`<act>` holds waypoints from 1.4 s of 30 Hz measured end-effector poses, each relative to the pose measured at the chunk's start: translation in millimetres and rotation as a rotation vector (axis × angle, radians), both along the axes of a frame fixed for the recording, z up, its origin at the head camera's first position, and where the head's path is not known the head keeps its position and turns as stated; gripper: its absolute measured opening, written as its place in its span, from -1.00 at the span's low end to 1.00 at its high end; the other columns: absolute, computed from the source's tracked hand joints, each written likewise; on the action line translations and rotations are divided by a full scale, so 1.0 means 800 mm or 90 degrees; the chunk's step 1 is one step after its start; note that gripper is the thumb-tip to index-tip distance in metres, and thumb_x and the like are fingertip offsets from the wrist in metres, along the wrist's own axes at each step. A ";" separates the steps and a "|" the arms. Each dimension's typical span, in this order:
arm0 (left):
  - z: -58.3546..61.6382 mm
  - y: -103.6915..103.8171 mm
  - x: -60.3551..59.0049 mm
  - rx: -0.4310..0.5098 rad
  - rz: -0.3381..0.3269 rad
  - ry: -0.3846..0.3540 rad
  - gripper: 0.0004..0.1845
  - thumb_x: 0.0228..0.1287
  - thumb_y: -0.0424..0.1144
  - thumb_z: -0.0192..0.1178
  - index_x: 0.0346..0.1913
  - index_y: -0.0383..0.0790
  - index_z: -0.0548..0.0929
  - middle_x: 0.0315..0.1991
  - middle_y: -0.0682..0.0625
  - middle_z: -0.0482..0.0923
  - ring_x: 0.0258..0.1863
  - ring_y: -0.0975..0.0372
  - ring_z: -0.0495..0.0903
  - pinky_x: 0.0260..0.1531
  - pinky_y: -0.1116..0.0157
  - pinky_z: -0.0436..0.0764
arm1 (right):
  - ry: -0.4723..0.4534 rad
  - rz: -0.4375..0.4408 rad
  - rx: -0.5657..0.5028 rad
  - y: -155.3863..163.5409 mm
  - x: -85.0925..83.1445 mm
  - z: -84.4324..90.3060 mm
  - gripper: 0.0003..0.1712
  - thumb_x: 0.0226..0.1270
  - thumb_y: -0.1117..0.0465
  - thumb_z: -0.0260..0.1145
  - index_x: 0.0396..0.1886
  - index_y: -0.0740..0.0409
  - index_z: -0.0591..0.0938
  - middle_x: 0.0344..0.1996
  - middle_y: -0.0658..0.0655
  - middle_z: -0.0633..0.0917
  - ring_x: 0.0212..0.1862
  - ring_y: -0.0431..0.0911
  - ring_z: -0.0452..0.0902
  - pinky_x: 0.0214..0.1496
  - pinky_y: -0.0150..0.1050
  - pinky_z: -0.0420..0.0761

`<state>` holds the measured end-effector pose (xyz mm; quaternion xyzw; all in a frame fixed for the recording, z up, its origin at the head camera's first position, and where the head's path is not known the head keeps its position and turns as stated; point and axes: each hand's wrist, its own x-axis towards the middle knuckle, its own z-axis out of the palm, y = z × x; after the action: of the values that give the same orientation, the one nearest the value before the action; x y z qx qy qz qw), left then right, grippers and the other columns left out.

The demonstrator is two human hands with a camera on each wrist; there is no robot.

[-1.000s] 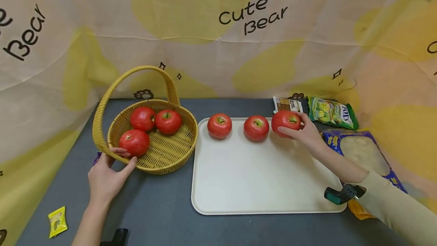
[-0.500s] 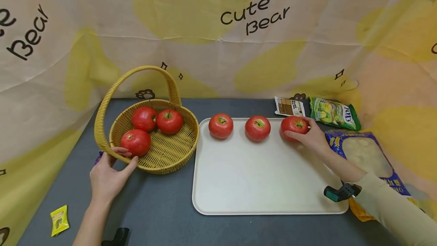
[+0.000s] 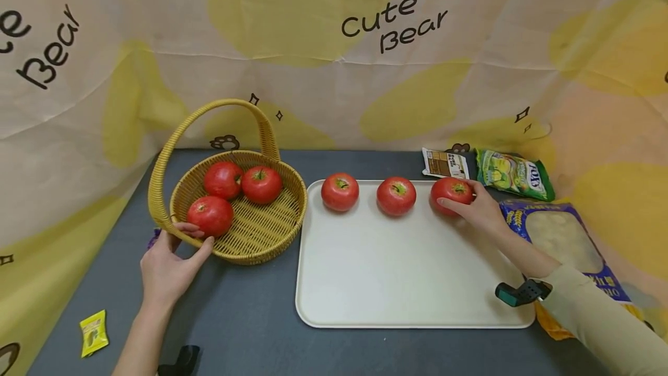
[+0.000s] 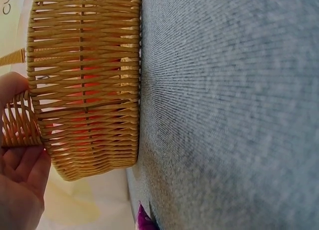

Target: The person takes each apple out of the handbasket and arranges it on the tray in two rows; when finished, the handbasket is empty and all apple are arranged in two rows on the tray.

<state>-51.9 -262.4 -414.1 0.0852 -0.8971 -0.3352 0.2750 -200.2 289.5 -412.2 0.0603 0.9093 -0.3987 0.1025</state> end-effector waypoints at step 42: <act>-0.004 -0.006 -0.006 -0.028 0.005 0.038 -0.73 0.01 -0.23 0.41 -0.24 -0.24 0.60 -0.42 -0.05 0.64 -0.37 0.01 0.55 -0.29 0.16 0.35 | 0.227 0.602 -0.029 -0.389 -0.061 0.065 -0.40 0.25 0.11 0.39 0.25 0.17 0.49 0.14 0.15 0.53 0.14 0.00 0.43 0.11 -0.22 0.45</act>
<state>-56.3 -267.2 -417.0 0.0726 -0.8954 -0.3166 0.3046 -248.9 -21.8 -360.5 -0.4294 0.8316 -0.3324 0.1166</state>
